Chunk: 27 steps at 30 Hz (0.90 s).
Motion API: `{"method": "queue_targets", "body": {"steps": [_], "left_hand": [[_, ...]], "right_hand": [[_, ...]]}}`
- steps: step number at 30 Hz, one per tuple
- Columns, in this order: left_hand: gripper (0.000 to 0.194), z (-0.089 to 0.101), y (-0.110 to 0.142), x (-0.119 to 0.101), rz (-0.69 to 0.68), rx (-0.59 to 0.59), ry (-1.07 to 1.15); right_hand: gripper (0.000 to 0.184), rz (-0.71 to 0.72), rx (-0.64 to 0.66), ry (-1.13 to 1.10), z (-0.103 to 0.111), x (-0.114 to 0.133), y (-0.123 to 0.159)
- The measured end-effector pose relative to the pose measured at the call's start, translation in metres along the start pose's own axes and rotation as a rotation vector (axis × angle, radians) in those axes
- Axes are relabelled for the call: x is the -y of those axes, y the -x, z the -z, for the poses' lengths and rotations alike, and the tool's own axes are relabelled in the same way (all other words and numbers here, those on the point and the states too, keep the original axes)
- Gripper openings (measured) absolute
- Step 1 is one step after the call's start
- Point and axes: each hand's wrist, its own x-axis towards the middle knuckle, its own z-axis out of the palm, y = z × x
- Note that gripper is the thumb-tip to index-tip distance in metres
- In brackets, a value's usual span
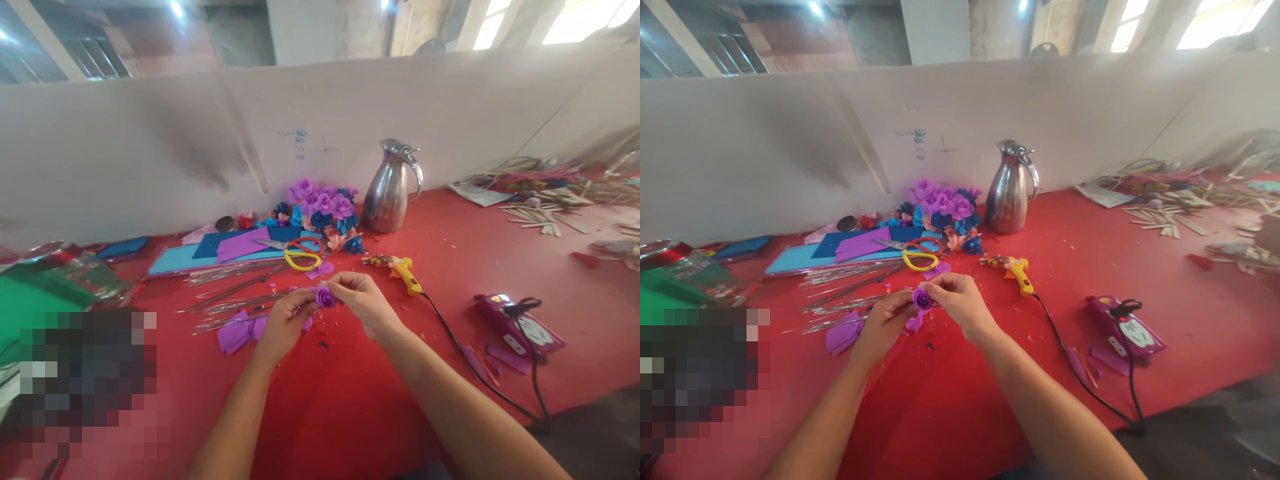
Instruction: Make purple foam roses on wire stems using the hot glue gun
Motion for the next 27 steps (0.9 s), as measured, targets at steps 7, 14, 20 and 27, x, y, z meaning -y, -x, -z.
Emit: {"method": "queue_targets", "body": {"steps": [7, 14, 20, 27], "left_hand": [[0.020, 0.001, -0.001, 0.006, 0.008, -0.033, -0.031], [0.018, 0.003, -0.001, 0.010, -0.039, -0.124, -0.101], [0.018, 0.005, -0.001, 0.015, -0.056, -0.191, -0.122], [0.019, 0.005, 0.000, 0.013, -0.037, -0.206, -0.113]], "right_hand": [[0.027, -0.086, -0.029, -0.017, 0.000, -0.002, 0.000], [0.015, -0.128, -0.040, 0.011, -0.001, 0.000, -0.001], [0.015, -0.139, -0.013, -0.021, 0.002, -0.002, -0.001], [0.015, -0.119, -0.018, -0.003, -0.001, -0.002, 0.000]]}}
